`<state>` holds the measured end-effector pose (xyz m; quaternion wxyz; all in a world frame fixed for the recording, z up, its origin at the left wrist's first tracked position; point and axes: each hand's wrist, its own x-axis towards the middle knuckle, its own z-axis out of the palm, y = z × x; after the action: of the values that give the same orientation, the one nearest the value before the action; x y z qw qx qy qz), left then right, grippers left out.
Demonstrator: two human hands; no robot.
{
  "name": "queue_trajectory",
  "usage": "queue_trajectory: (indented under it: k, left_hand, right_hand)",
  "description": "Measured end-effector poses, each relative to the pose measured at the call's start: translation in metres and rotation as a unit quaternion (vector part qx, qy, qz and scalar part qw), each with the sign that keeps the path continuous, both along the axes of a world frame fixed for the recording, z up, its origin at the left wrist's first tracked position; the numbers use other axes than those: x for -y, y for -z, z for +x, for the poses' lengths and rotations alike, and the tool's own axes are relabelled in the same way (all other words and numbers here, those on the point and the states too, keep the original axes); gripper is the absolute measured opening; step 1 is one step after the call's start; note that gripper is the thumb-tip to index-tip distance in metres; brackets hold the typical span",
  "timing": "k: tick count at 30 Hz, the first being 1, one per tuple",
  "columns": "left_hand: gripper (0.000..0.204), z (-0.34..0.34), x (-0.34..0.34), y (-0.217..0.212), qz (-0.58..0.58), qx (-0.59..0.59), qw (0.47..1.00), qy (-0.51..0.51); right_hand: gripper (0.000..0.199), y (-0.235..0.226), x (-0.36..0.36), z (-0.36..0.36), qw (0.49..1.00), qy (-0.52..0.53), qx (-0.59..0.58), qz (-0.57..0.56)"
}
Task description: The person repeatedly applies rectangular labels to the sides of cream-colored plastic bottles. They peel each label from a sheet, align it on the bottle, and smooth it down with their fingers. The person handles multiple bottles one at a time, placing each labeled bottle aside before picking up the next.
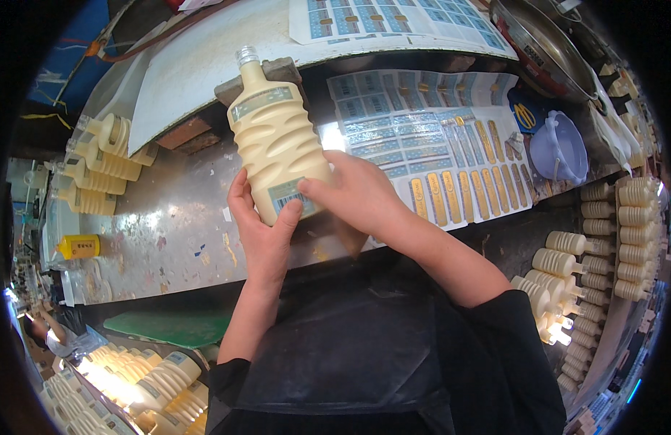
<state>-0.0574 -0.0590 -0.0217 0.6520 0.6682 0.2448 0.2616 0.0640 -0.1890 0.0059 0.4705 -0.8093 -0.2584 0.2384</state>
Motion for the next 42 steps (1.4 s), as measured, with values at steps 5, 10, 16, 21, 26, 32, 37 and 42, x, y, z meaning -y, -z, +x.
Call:
queue_trajectory:
  k: [5, 10, 16, 21, 26, 32, 37, 42]
  left_hand:
    - [0.096, 0.0, 0.0, 0.008, 0.028, -0.004, 1.0, -0.012]
    - [0.077, -0.002, -0.009, 0.014, -0.028, 0.044, 0.999, 0.01]
    - [0.06, -0.008, -0.007, 0.016, -0.014, 0.067, 0.997, 0.04]
    - [0.064, -0.006, -0.009, 0.02, -0.008, 0.071, 0.997, 0.031]
    - [0.067, -0.003, -0.006, 0.019, -0.024, 0.069, 0.997, 0.02]
    - [0.069, -0.003, -0.006, 0.018, -0.016, 0.069, 0.997, 0.018]
    - [0.07, -0.004, -0.007, 0.016, -0.025, 0.069, 0.997, 0.021]
    - [0.07, -0.003, -0.006, 0.015, -0.035, 0.065, 0.997, 0.017]
  right_hand:
    - [0.054, 0.001, -0.001, -0.001, 1.0, 0.004, 0.0, 0.004]
    - [0.053, 0.009, 0.001, 0.004, 0.999, -0.003, -0.017, 0.047]
    - [0.048, 0.004, 0.003, 0.001, 0.997, -0.018, -0.061, 0.038]
    - [0.048, 0.006, 0.005, 0.002, 0.999, -0.03, 0.0, 0.018]
    - [0.048, 0.006, -0.001, 0.0, 1.0, 0.001, -0.013, 0.015]
    - [0.048, 0.0, -0.001, -0.003, 1.0, -0.007, 0.021, 0.001]
    - [0.049, 0.001, 0.0, -0.004, 1.0, -0.006, 0.017, 0.007]
    - [0.05, -0.001, -0.001, -0.004, 1.0, -0.002, 0.015, 0.004]
